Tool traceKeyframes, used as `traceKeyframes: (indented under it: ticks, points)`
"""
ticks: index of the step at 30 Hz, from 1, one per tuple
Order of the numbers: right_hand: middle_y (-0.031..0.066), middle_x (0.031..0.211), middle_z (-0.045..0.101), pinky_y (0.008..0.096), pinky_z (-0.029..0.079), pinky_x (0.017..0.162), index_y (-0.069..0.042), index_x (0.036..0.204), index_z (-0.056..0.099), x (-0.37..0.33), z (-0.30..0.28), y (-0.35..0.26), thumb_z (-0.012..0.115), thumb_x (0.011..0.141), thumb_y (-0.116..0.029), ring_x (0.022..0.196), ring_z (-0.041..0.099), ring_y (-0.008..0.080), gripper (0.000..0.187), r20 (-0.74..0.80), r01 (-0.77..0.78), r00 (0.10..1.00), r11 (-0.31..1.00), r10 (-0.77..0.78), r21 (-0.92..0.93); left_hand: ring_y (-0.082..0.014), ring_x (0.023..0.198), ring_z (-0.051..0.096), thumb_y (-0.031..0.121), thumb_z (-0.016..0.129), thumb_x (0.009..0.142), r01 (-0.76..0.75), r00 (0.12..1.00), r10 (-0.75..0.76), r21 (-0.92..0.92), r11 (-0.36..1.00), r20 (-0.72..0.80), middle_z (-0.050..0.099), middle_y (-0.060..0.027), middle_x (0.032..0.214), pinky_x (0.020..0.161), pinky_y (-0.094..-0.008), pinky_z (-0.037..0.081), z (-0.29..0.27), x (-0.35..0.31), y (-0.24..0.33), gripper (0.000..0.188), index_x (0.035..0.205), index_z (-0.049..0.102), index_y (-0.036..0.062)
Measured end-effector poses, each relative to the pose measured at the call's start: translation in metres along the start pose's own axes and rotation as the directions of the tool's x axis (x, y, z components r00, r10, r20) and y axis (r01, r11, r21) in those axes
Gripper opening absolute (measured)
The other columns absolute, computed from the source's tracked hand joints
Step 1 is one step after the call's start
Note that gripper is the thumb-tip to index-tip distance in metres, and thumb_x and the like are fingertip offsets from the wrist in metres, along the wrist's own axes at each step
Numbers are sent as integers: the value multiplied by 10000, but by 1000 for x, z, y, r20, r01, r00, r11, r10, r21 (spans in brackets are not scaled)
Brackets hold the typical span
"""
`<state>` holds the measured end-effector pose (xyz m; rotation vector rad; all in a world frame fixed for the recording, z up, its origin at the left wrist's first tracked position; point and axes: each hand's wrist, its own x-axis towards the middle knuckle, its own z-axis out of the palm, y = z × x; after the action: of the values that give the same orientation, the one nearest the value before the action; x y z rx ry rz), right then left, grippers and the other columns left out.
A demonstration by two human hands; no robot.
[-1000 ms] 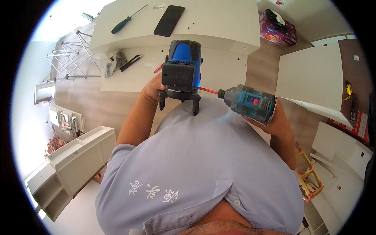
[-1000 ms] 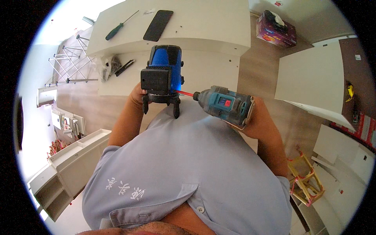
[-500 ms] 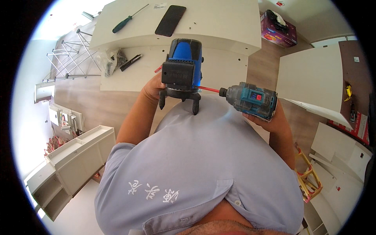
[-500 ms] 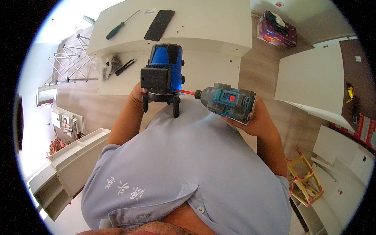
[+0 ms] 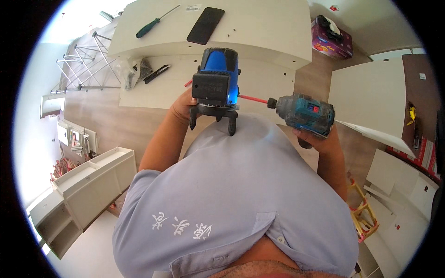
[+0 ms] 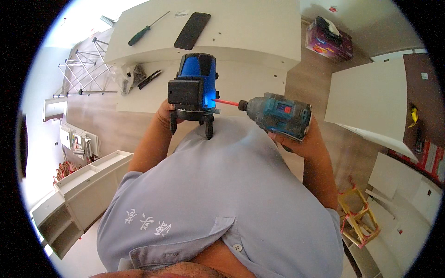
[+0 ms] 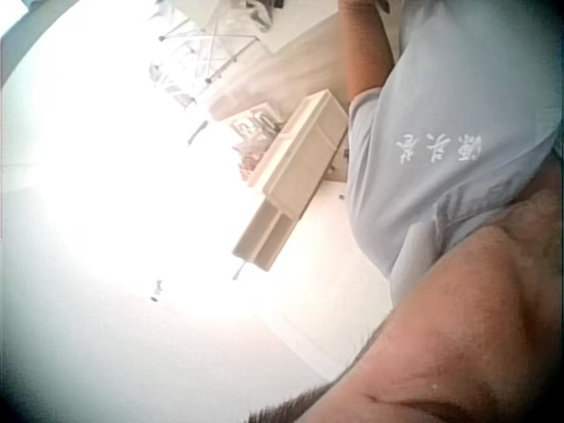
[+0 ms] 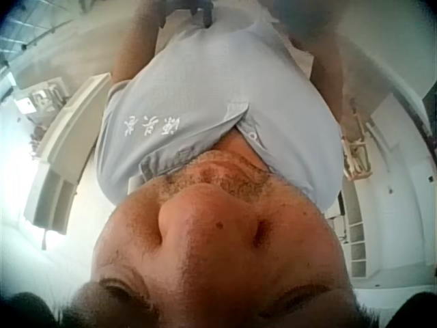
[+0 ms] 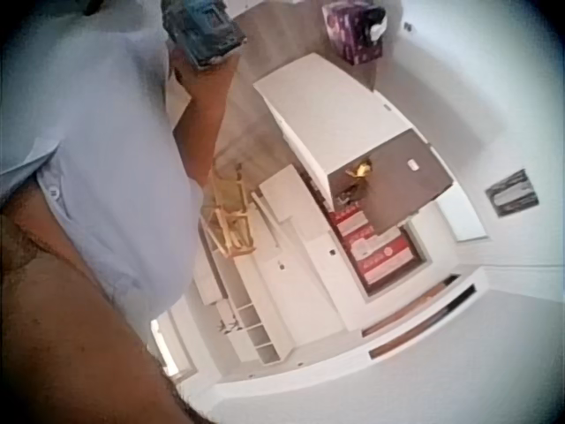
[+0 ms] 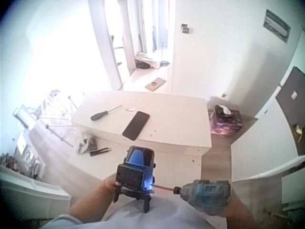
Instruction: The person disassembles a blue laser level by using a power drill and a screwdriver to remove screws from the base and then pulling the blue outer shell apart to reveal the internal circuit board, wiring, and motor.
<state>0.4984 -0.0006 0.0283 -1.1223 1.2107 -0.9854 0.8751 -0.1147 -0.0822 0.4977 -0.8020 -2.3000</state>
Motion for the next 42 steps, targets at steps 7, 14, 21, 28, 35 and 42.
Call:
traceKeyframes:
  ticks: [7,14,21,28,35,42]
  points:
    - [93,1111,746,360,572,929,-8,1258,644,33,-7,23,894,800,-93,1039,703,177,528,-8,21,1000,978,-23,-207,-430,1346,571,460,937,613,-10,1000,11,-33,999,5,514,-280,1499,1143,-656,429,-1,-7,-2,1227,1590,336,25]
    - [114,1289,687,435,506,1014,-92,1378,591,88,13,114,840,752,-56,1196,659,282,675,131,152,988,725,-85,-672,-454,1350,557,547,924,632,-99,993,91,-105,989,-82,499,-280,1510,1101,-651,467,-6,-30,-13,1232,1600,335,63]
    - [98,1365,638,460,424,1040,-165,1418,565,133,36,167,742,743,6,1268,595,303,718,323,351,935,271,-144,-896,-472,1337,561,582,890,669,-150,987,134,-204,968,-90,489,-270,1522,1104,-654,462,-2,-46,-15,1190,1588,353,50]
    - [95,1331,642,477,432,1021,-171,1424,572,147,45,184,682,781,1,1228,610,306,675,375,400,916,273,-142,-875,-495,1372,517,683,795,773,-229,951,303,-509,830,67,447,-286,1547,1079,-719,443,-11,-46,-38,1172,1613,287,43]
    - [93,1361,612,492,424,1057,-178,1442,563,145,45,193,694,817,-38,1266,583,313,654,349,359,933,278,-87,-891,-518,1401,475,669,807,763,-126,967,236,-619,776,99,455,-278,1545,1056,-709,464,6,-41,-22,1196,1625,253,52]
    - [104,1155,712,420,548,918,-91,1195,724,125,72,70,763,870,-146,1060,694,304,332,210,228,971,728,-117,-646,-528,1319,556,635,806,758,-180,983,172,-173,968,-59,494,-295,1507,1031,-671,512,11,-40,-16,1146,1603,309,42]
